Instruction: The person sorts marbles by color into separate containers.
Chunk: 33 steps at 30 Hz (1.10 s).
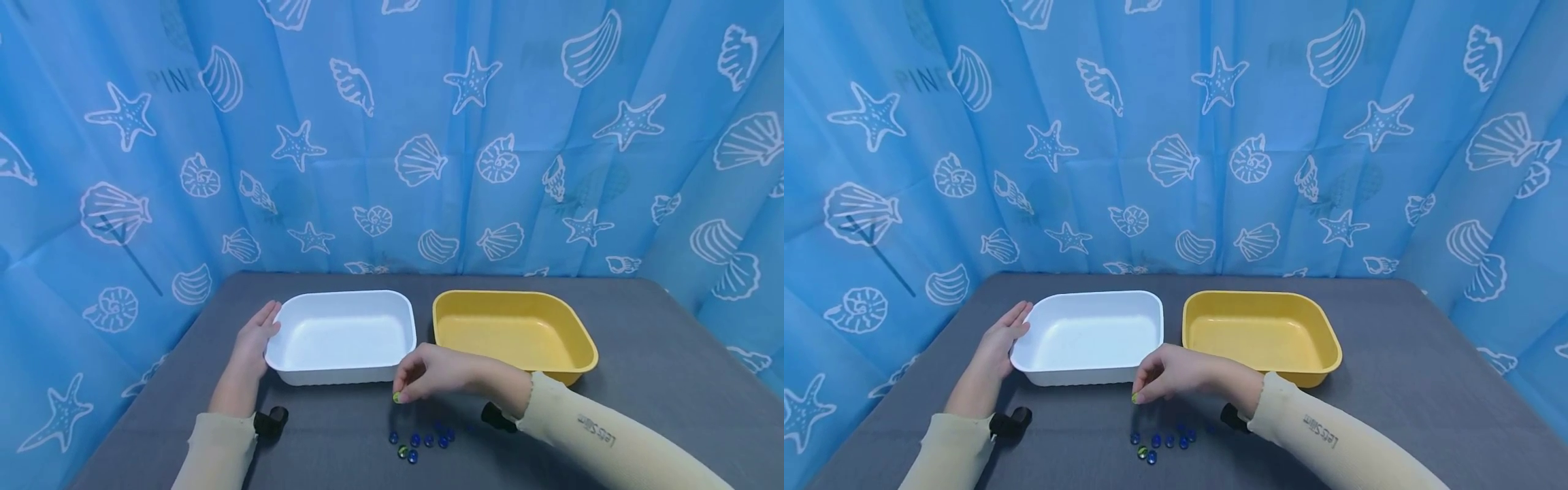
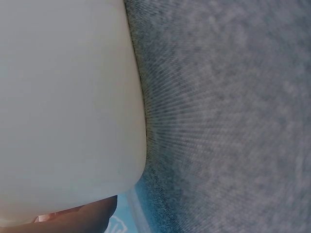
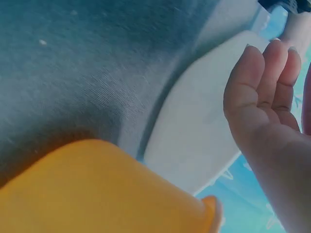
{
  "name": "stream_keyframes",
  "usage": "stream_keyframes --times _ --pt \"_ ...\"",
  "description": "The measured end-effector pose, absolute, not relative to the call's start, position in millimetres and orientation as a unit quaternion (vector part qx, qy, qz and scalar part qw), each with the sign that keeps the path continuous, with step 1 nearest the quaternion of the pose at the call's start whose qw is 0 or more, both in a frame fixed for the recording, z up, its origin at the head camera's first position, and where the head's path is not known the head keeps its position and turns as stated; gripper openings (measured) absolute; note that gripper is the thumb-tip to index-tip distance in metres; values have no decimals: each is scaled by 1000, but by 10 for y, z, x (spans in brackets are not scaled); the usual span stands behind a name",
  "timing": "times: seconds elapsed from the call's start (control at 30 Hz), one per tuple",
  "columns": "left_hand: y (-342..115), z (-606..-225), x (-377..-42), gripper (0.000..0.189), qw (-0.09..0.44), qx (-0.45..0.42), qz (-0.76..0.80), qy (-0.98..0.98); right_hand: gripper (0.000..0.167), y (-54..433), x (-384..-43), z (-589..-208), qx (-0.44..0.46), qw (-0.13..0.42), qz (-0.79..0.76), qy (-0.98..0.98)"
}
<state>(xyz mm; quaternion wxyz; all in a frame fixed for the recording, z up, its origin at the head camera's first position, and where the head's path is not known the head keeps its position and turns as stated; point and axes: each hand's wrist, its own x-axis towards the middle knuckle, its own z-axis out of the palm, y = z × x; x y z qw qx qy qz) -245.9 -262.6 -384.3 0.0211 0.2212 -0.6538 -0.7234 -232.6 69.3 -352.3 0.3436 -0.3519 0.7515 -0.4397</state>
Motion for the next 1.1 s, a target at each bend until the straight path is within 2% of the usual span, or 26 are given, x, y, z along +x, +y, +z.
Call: stream_keyframes --times 0.3,0.63,1.1 --pt "-2613 -3843 -2455 54 24 219 -725 -652 10 724 -2387 -3424 -354 305 -452 760" --pt "-2615 -3882 -2475 52 40 223 -742 -630 18 707 -2460 -3326 -281 253 -510 773" --pt "-2606 -3869 -2471 53 43 223 -738 -635 21 589 -2550 -3344 -191 202 -556 783"
